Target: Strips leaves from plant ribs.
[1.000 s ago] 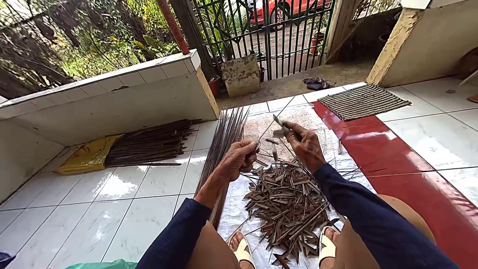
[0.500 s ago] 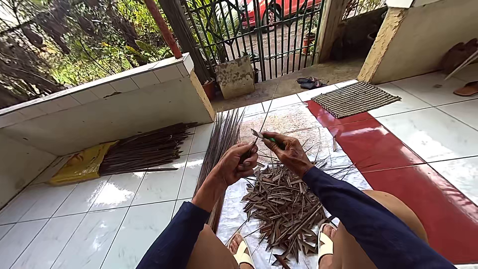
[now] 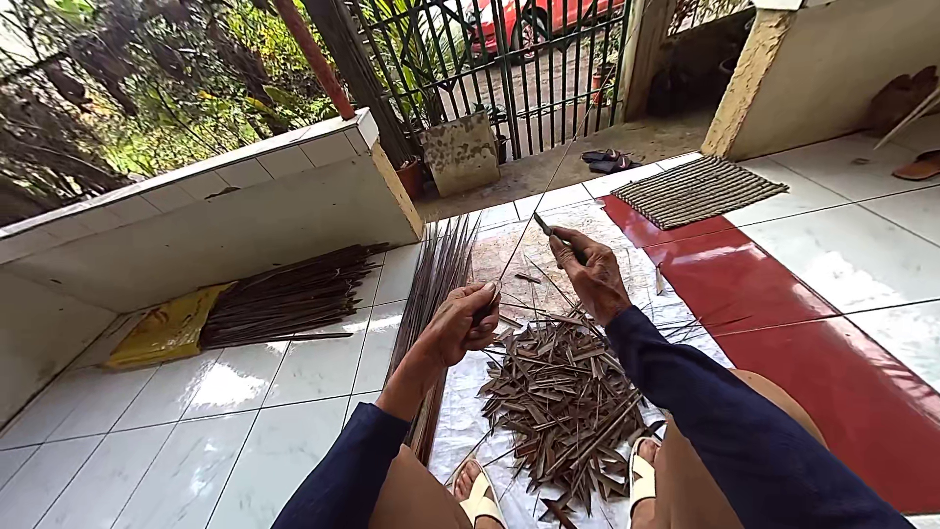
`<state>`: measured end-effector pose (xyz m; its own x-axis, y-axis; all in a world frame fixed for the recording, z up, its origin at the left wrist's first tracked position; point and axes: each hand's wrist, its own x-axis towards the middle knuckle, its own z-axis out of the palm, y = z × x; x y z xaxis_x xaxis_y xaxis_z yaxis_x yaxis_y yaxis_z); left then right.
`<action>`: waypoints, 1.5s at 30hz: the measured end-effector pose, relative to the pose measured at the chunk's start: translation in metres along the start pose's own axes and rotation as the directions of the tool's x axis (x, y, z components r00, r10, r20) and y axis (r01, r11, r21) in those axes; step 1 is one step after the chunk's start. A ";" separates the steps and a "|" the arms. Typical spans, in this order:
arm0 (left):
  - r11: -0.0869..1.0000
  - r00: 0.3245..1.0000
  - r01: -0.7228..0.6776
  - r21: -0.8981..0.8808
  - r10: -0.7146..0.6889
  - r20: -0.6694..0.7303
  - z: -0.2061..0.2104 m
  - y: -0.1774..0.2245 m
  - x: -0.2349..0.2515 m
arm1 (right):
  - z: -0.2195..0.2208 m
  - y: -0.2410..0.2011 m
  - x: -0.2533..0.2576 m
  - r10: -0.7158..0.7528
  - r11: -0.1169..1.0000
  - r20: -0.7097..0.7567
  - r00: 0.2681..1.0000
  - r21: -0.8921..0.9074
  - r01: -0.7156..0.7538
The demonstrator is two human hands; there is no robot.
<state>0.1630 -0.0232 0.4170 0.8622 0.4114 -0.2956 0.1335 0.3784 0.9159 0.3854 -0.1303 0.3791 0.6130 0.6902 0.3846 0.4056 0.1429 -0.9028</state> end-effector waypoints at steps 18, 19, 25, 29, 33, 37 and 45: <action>0.772 0.927 -0.155 0.616 0.330 -0.181 0.005 -0.009 0.013 | 0.027 -0.012 -0.034 0.044 0.939 0.232 0.972 -0.342 0.039; 0.772 0.928 -0.154 0.616 0.328 -0.178 0.005 -0.009 0.012 | 0.027 -0.012 -0.033 0.035 0.940 0.216 0.976 -0.340 0.042; 0.805 0.945 -0.168 0.569 0.296 -0.140 0.006 -0.008 0.007 | 0.016 0.001 -0.018 0.058 0.956 0.146 0.988 -0.293 -0.013; 0.868 0.966 -0.145 0.475 0.228 -0.120 0.005 -0.006 0.001 | 0.004 0.010 -0.001 0.128 0.960 0.076 0.989 -0.260 -0.104; 0.919 0.976 -0.116 0.377 0.175 -0.127 0.004 -0.004 -0.004 | -0.013 0.019 0.014 0.124 0.974 -0.073 0.990 -0.180 -0.136; 0.953 0.963 -0.149 0.265 0.201 -0.182 0.005 -0.004 -0.004 | -0.025 0.023 0.019 0.168 0.985 -0.155 0.974 0.000 -0.170; 0.959 0.934 -0.263 0.106 0.281 -0.221 0.014 -0.005 0.031 | 0.017 -0.004 -0.017 0.174 0.984 0.202 0.964 -0.003 -0.177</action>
<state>0.1960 -0.0241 0.4068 0.7345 0.6740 -0.0792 -0.0469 0.1668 0.9849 0.3617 -0.1303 0.3731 0.5243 0.8335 0.1745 0.2924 0.0162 -0.9561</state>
